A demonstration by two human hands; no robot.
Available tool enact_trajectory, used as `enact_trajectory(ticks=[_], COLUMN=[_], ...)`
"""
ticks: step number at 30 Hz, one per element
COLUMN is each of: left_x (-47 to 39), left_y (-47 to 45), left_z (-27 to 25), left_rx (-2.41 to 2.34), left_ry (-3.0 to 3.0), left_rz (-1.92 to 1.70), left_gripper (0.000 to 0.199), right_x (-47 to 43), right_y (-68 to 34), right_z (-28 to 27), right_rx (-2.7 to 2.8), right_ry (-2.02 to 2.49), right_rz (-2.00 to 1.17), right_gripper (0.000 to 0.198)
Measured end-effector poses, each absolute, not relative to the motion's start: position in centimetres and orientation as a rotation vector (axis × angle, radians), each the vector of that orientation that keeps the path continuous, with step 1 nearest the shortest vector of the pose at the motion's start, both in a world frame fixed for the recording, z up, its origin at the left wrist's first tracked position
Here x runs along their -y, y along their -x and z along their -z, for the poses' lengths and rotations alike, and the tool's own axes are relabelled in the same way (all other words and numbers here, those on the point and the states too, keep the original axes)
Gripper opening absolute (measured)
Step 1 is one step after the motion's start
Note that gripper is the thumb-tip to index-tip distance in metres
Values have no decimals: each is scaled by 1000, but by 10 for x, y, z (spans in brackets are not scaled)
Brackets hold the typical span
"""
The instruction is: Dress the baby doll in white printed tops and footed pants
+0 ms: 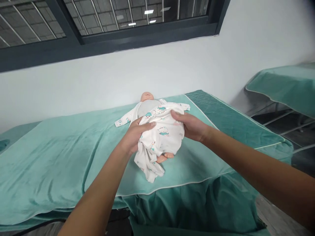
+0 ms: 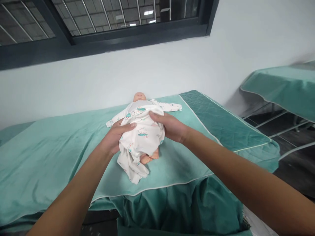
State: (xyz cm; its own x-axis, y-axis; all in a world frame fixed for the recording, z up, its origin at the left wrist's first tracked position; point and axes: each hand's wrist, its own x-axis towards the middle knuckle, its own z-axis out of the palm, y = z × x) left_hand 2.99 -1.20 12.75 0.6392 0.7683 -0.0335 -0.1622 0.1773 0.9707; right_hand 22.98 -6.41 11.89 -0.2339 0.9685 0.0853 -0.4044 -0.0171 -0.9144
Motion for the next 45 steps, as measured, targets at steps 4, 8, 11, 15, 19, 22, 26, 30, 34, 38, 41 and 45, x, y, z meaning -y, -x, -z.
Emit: enact_trajectory(ticks=[4, 8, 11, 15, 19, 22, 26, 30, 34, 38, 41, 45], left_x=[11, 13, 18, 29, 34, 34, 28, 16, 4, -5, -10, -18], left_y=[-33, -37, -45, -55, -56, -51, -45, -45, -47, -49, -53, -60], left_z=[-114, -100, -93, -85, -83, -88, -94, -90, -86, -91, -94, -93], left_rx=[-804, -899, -909, -912, -870, -857, -772, -835, -918, -976, -1021, -1028], left_ry=[-1279, -1579, -1934, -2262, -2230, -2063, -1798, -1620, -1590, -1620, -1731, -1941], left_rz=[-530, -264, -127, -76, -83, -105, -170, -252, -344, -360, -398, -537], left_gripper=[54, 38, 26, 22, 30, 31, 36, 41, 42, 38, 33, 30], right_x=[88, 112, 120, 121, 121, 122, 113, 92, 70, 53, 43, 28], right_y=[-226, -224, -224, -221, -217, -218, -224, -226, -223, -225, -231, -237], right_z=[-90, -61, -40, -21, -21, -22, -17, -11, -2, 12, 18, 18], right_rx=[1008, 946, 952, 1052, 1149, 1172, 1157, 1208, 1282, 1287, 1261, 1220], right_ry=[862, 997, 1134, 1376, 1395, 1341, 1248, 1217, 1187, 1228, 1308, 1326], right_rz=[-1722, -1848, -1755, -1528, -1423, -1394, -1306, -1077, -837, -657, -571, -505], right_gripper=[45, 41, 45, 45, 49, 50, 48, 42, 40, 36, 30, 26])
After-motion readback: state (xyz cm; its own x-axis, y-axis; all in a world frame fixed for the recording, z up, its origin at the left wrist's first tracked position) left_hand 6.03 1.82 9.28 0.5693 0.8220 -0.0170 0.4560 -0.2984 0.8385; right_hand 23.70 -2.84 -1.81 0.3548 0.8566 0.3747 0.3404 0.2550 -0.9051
